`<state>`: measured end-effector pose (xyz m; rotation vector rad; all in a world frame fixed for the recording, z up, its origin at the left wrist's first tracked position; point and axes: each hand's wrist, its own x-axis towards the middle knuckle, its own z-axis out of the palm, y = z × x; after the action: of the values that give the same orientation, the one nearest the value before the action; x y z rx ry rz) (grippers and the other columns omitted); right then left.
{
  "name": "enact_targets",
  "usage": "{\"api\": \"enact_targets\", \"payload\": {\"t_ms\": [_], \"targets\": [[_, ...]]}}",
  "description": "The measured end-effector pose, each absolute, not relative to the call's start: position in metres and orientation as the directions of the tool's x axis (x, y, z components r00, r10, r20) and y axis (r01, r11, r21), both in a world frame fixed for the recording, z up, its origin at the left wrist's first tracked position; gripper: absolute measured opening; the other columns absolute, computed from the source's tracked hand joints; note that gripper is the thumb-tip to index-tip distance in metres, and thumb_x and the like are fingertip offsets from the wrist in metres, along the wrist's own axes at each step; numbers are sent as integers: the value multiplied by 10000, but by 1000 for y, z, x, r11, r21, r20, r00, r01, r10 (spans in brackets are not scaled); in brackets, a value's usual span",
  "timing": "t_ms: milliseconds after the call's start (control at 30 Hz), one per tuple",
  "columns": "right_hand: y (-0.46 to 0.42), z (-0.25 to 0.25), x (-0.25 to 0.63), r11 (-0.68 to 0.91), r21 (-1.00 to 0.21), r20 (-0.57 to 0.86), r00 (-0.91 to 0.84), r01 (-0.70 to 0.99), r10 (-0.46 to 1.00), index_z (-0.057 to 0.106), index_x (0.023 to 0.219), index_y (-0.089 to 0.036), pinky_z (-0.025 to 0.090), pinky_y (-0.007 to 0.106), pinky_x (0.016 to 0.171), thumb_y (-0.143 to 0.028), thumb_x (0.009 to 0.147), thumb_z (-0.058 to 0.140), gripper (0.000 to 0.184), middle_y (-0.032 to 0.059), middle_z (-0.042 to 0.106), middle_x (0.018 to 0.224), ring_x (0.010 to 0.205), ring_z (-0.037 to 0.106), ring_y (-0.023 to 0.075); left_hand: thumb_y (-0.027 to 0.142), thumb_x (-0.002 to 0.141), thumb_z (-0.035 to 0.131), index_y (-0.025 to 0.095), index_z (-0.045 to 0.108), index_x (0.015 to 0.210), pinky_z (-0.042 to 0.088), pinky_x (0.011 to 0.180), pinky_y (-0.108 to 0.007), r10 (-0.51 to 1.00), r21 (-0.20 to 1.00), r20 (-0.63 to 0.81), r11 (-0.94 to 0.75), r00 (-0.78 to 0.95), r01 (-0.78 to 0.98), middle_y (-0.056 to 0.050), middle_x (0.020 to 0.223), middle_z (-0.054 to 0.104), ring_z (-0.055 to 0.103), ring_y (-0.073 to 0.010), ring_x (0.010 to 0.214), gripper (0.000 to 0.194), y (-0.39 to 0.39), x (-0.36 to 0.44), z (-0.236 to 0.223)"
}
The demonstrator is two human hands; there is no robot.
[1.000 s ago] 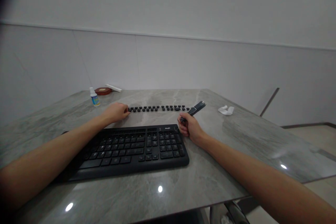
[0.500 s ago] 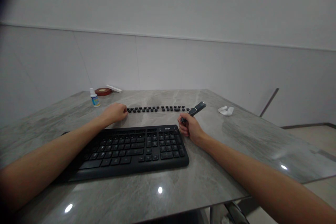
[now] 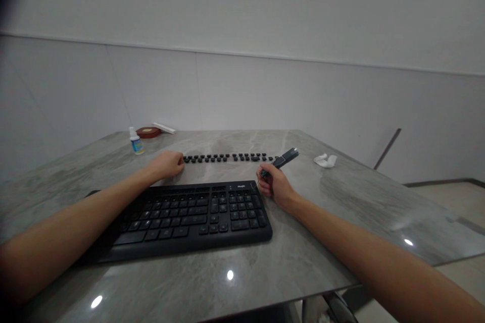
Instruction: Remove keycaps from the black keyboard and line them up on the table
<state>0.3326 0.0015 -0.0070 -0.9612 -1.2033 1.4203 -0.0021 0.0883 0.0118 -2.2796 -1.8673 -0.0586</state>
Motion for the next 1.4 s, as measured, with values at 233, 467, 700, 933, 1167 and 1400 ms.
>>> {"api": "enact_targets", "payload": {"t_ms": [233,467,700,933,1167,1400], "targets": [[10,17,331,576,-791,579,-55,206,814,660,625,-165,393,304,660,-307,742,549,215,44,613,665,690,515,165,183,818,499,154,698,872,471,764,-280,940,-71,109,-319,325,945,-111,885,709,656,-229,854,209,89,14,7],[25,24,279,777,-496,738,-283,387,612,587,797,-173,373,272,591,-273,855,498,146,-14,528,608,573,468,123,252,842,549,166,678,894,454,793,-288,861,10,95,-503,500,864,-88,889,690,634,-224,875,164,78,27,9],[18,2,255,904,111,664,-708,412,241,574,842,-161,400,324,707,-157,844,467,107,67,630,752,714,547,180,166,759,551,144,655,799,451,702,-279,847,172,116,-532,519,829,-57,763,665,617,-197,739,113,73,30,14],[23,-2,266,804,-106,736,-497,585,459,614,1004,-166,401,273,653,-200,871,545,153,29,649,728,648,550,150,347,850,544,135,637,989,480,658,-241,776,771,43,-426,630,473,-38,840,671,605,-123,680,269,48,59,24],[25,-4,265,817,-92,733,-517,569,442,609,1055,-180,388,261,613,-310,820,654,272,-7,600,652,594,508,138,313,796,678,136,635,1062,469,710,-282,763,982,94,-175,640,65,2,721,594,542,-105,660,322,44,60,21],[22,-5,264,860,-42,779,-522,508,347,631,1034,-177,407,270,641,-293,860,604,211,2,614,646,602,526,138,307,757,725,139,631,1112,465,727,-287,741,989,113,-144,662,-7,-28,820,643,558,-102,680,404,42,59,21]]}}
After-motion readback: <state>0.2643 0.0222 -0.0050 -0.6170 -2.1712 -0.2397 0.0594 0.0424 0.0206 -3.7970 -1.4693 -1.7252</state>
